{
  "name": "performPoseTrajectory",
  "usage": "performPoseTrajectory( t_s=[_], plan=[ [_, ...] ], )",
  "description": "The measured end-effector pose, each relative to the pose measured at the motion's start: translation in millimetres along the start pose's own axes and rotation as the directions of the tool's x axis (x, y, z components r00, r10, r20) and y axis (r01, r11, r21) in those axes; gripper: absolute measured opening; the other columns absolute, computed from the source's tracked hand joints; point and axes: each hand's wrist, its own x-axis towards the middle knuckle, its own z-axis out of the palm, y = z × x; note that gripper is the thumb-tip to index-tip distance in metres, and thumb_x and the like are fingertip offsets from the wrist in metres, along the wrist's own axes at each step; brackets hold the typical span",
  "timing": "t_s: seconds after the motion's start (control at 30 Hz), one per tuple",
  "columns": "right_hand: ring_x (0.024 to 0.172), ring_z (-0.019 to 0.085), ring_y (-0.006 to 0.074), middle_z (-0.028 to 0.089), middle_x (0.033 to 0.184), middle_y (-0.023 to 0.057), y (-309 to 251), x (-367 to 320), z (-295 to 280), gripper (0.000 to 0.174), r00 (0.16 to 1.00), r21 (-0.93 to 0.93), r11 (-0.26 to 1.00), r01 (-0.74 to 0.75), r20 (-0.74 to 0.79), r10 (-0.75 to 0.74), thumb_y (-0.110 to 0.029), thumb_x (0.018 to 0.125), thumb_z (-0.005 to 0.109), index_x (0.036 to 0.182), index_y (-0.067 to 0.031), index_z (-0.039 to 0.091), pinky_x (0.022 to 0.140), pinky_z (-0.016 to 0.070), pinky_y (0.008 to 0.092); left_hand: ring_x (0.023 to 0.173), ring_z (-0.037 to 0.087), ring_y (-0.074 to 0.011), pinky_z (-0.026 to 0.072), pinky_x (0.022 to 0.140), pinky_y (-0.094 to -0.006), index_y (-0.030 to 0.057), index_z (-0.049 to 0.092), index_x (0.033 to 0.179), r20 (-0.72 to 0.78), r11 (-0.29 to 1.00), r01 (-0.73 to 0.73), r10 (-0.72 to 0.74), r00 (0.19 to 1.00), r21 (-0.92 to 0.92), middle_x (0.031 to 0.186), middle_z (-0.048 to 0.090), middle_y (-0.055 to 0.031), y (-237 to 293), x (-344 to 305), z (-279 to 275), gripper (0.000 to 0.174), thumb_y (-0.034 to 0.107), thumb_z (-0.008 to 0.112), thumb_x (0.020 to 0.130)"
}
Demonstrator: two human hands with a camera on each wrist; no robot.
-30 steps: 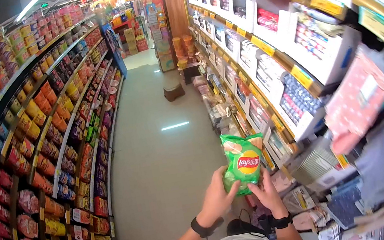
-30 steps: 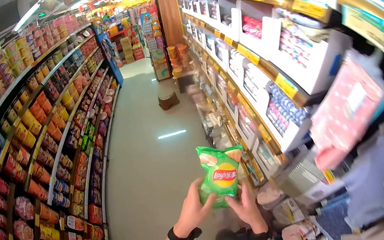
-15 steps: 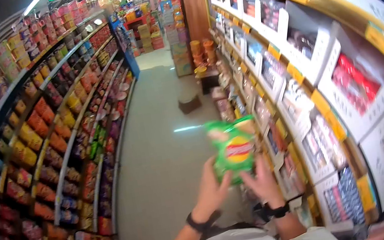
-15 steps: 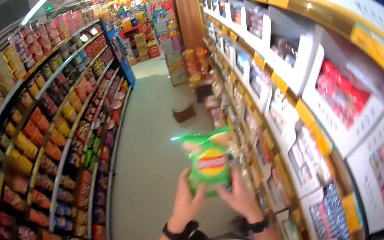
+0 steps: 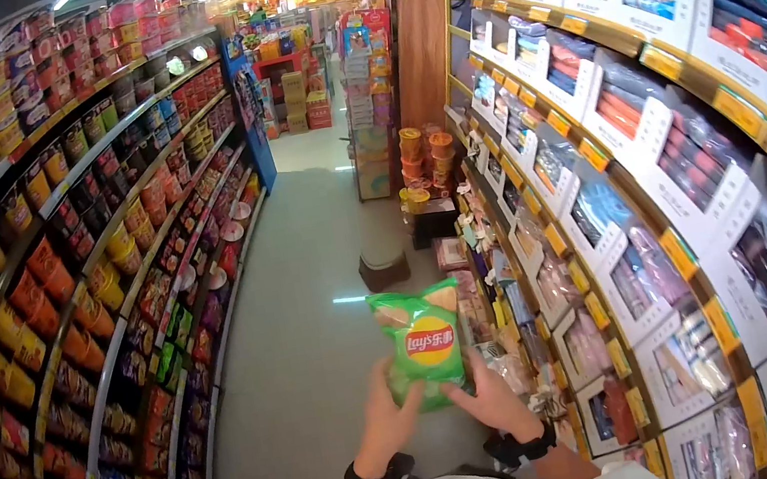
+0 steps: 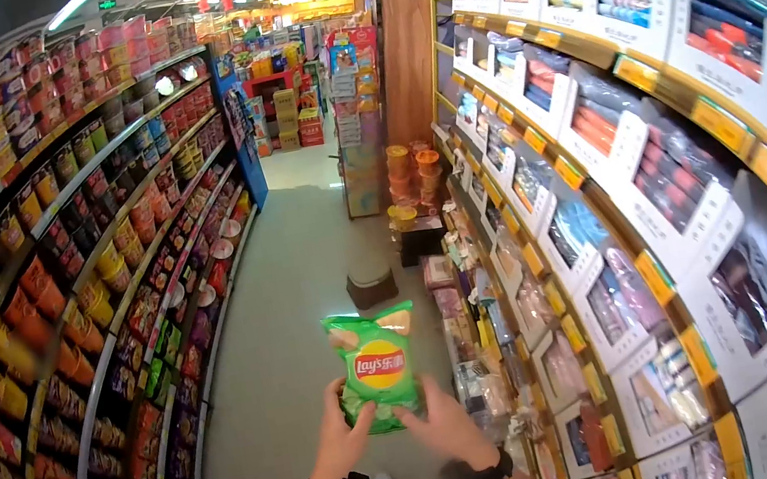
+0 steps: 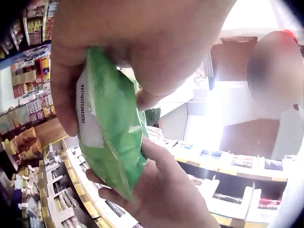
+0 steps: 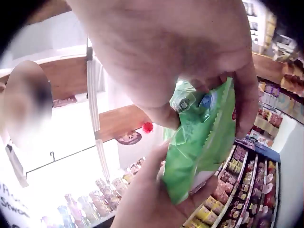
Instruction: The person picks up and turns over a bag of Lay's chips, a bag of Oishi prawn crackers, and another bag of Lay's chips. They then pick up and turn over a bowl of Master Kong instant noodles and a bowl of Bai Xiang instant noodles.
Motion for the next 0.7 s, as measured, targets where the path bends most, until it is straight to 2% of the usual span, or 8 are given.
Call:
performPoseTrajectory(
  t_s=[0.1, 0.27, 0.3, 0.4, 0.5, 0.6, 0.63, 0.7],
  plan=[
    [0.12, 0.061, 0.0339, 0.061, 0.128, 0.0257, -36.1, 68.5, -2.6, 0.068, 0.988, -0.174, 0.979, -0.105, 0.093, 0.123, -0.024, 0.093, 0.072, 0.143, 0.0053, 0.036, 0.099, 0.0475, 0.0399, 0.109, 0.059, -0.0231, 0.0498, 0.093, -0.0354, -0.0001, 0.038, 0.142, 0.005, 1.0, 0.003, -0.003, 1.0, 0.015, 0.126, 0.057, -0.0183, -27.0, 66.8, -24.6, 0.057, 0.018, 0.067, 0.096],
    [0.122, 0.06, 0.027, 0.062, 0.131, 0.0231, 1.7, 152.0, 18.6, 0.071, 1.0, 0.13, 0.992, 0.002, -0.011, 0.0, -0.022, 0.09, 0.076, 0.142, 0.0058, 0.037, 0.102, 0.0467, 0.037, 0.106, 0.061, -0.0219, 0.0504, 0.092, -0.0342, -0.0008, 0.036, 0.143, 0.053, 0.982, 0.03, -0.041, 0.998, 0.189, 0.124, 0.058, -0.0185, -21.1, 141.8, -48.6, 0.057, 0.019, 0.065, 0.098],
    [0.122, 0.06, 0.0263, 0.061, 0.131, 0.0228, 10.2, 171.8, 21.6, 0.071, 1.0, 0.129, 0.992, 0.004, 0.001, -0.004, -0.022, 0.089, 0.076, 0.142, 0.0058, 0.037, 0.102, 0.0468, 0.037, 0.109, 0.061, -0.0229, 0.0502, 0.093, -0.0346, -0.0008, 0.035, 0.144, 0.072, 0.986, 0.052, -0.064, 0.995, 0.157, 0.125, 0.058, -0.0195, -32.9, 159.7, -52.4, 0.059, 0.02, 0.065, 0.098],
    [0.119, 0.062, 0.0266, 0.064, 0.128, 0.0228, 0.8, 234.2, 21.5, 0.072, 0.996, 0.089, 0.996, -0.006, 0.085, -0.002, -0.024, 0.088, 0.077, 0.141, 0.0053, 0.038, 0.099, 0.0484, 0.0372, 0.111, 0.064, -0.0369, 0.0513, 0.093, -0.0424, 0.0002, 0.039, 0.142, -0.025, 0.998, 0.062, -0.062, 0.998, -0.013, 0.125, 0.06, -0.0259, -77.2, 204.7, -56.0, 0.062, 0.029, 0.068, 0.095],
    [0.117, 0.065, 0.028, 0.066, 0.125, 0.0234, 8.3, 314.4, 32.9, 0.073, 0.984, 0.09, 0.994, 0.069, 0.155, -0.083, -0.026, 0.087, 0.078, 0.141, 0.0041, 0.04, 0.098, 0.0496, 0.0374, 0.111, 0.062, -0.0396, 0.0511, 0.093, -0.043, -0.0004, 0.04, 0.141, -0.127, 0.997, 0.069, -0.073, 0.989, -0.035, 0.128, 0.056, -0.0285, -89.4, 258.5, -70.1, 0.062, 0.027, 0.068, 0.094],
    [0.116, 0.065, 0.0278, 0.066, 0.124, 0.0234, 10.0, 398.5, 51.5, 0.072, 0.976, 0.057, 0.991, 0.122, 0.174, -0.13, -0.027, 0.087, 0.078, 0.14, 0.0039, 0.04, 0.097, 0.0496, 0.0369, 0.109, 0.063, -0.0406, 0.0514, 0.091, -0.0434, 0.0005, 0.041, 0.141, -0.263, 0.935, 0.026, 0.073, 0.962, 0.353, 0.126, 0.057, -0.0275, -84.1, 319.8, -91.4, 0.061, 0.025, 0.069, 0.093],
    [0.113, 0.067, 0.0354, 0.067, 0.12, 0.0258, 0.1, 427.5, 55.6, 0.074, 0.958, 0.182, 0.961, 0.207, 0.163, -0.237, -0.03, 0.086, 0.079, 0.142, -0.0002, 0.041, 0.093, 0.0524, 0.0417, 0.11, 0.062, -0.0415, 0.0513, 0.091, -0.0431, 0.0002, 0.04, 0.141, -0.292, 0.929, 0.025, 0.091, 0.952, 0.37, 0.125, 0.057, -0.0278, -78.9, 342.5, -102.3, 0.062, 0.024, 0.07, 0.093],
    [0.109, 0.068, 0.0263, 0.068, 0.12, 0.0214, 4.8, 487.2, 77.5, 0.076, 0.916, 0.414, 0.895, 0.168, 0.269, -0.296, -0.027, 0.086, 0.078, 0.144, 0.0, 0.037, 0.092, 0.0527, 0.0371, 0.112, 0.06, -0.0432, 0.0511, 0.091, -0.0427, -0.0004, 0.038, 0.142, -0.337, 0.91, 0.061, 0.09, 0.937, 0.41, 0.124, 0.057, -0.0285, -72.6, 372.6, -122.5, 0.064, 0.022, 0.071, 0.092]
  ],
)
